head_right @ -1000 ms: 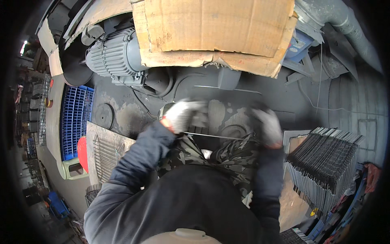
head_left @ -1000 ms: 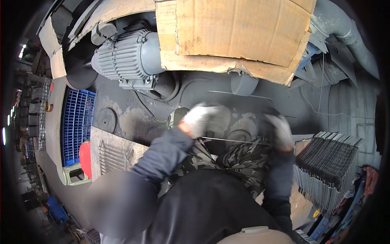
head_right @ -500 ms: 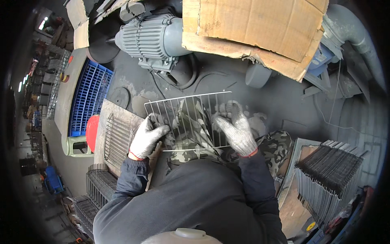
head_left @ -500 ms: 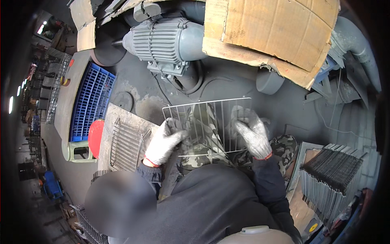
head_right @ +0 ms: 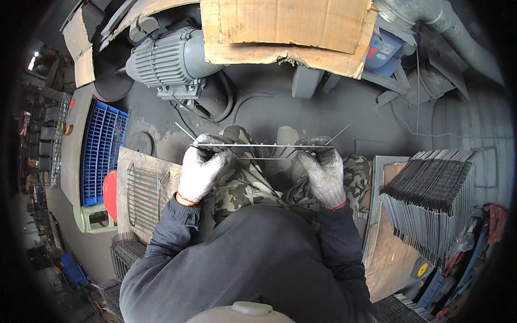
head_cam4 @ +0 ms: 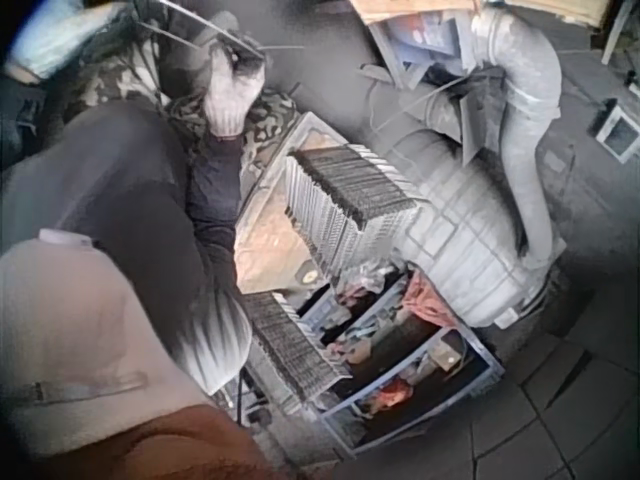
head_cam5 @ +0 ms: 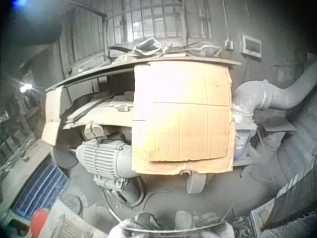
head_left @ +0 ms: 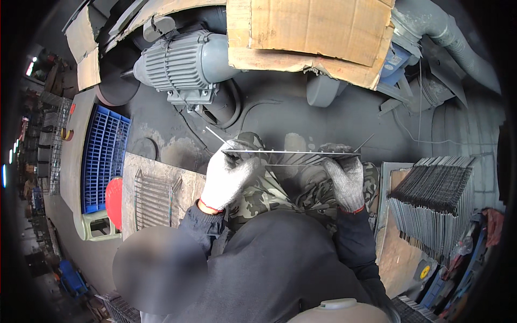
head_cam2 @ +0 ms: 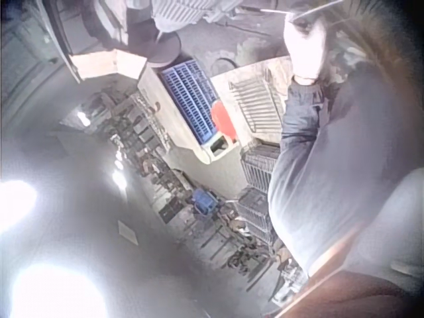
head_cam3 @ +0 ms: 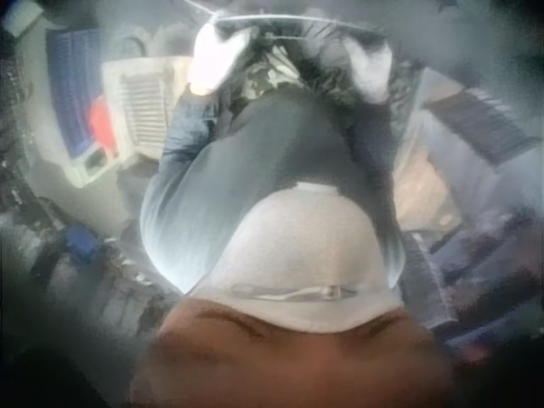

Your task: Picking up, inspecting, and stacking or assembling metal wire grids.

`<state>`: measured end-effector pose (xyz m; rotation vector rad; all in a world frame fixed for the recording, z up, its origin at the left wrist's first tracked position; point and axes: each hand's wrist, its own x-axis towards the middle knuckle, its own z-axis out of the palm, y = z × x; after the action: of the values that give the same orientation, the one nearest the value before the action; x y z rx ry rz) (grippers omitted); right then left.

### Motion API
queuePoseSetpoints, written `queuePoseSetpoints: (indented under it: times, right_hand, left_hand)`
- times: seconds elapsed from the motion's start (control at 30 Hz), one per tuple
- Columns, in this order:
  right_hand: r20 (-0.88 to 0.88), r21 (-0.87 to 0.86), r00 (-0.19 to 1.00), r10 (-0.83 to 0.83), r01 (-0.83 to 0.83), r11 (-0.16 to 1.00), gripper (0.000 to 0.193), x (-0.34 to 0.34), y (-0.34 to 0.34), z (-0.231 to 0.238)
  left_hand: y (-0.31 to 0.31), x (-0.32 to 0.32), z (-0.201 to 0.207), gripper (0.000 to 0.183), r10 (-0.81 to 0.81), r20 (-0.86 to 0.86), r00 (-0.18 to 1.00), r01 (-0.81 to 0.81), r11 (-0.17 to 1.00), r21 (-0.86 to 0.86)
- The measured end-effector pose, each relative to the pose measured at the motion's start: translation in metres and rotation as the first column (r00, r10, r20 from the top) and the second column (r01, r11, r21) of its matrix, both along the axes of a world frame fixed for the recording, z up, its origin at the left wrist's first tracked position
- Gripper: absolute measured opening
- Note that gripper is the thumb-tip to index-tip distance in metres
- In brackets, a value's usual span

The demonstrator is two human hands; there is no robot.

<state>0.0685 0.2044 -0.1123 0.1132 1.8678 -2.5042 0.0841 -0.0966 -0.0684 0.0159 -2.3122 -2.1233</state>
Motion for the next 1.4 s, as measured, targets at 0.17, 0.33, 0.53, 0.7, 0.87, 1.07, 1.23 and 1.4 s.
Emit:
queuePoseSetpoints:
  times: [0.17, 0.33, 0.53, 0.7, 0.87, 1.07, 1.23, 1.4]
  right_hand:
    - [-0.006, 0.062, 0.997, 0.079, -0.078, 0.995, 0.029, -0.002, -0.002, 0.0]
    - [0.003, 0.02, 0.998, 0.061, -0.061, 0.998, 0.027, -0.005, -0.001, -0.009]
    - [0.167, 0.057, 0.986, 0.013, -0.023, 0.998, 0.019, -0.038, 0.001, -0.036]
    - [0.255, 0.179, 0.966, 0.033, -0.081, 0.98, 0.019, -0.079, 0.019, -0.079]
    - [0.398, 0.198, 0.916, -0.042, -0.041, 0.979, 0.022, -0.103, 0.027, -0.085]
    - [0.262, 0.218, 0.944, -0.2, 0.144, 0.965, 0.015, -0.104, 0.068, -0.1]
    - [0.389, 0.29, 0.884, -0.259, 0.15, 0.945, 0.022, -0.089, 0.108, -0.061]
    - [0.385, 0.27, 0.89, -0.245, 0.145, 0.952, 0.024, -0.081, 0.119, -0.044]
  left_hand:
    - [0.005, 0.004, 0.004, 0.014, 0.072, 0.013, 0.997, -0.072, 0.996, 0.047]
    - [0.002, 0.004, -0.002, 0.019, 0.036, 0.091, 0.995, -0.045, 0.994, 0.103]
    - [0.01, -0.022, -0.054, 0.02, 0.029, 0.227, 0.973, -0.072, 0.981, 0.182]
    - [0.032, -0.06, -0.073, 0.025, -0.027, 0.481, 0.876, -0.143, 0.938, 0.315]
    - [0.044, -0.095, -0.094, 0.028, -0.026, 0.578, 0.816, -0.145, 0.958, 0.247]
    - [0.083, -0.124, -0.111, 0.028, -0.179, 0.502, 0.846, -0.009, 0.937, 0.35]
    - [0.125, -0.137, -0.119, 0.03, -0.305, 0.432, 0.848, 0.115, 0.903, 0.413]
    - [0.126, -0.134, -0.12, 0.029, -0.326, 0.399, 0.857, 0.145, 0.896, 0.42]
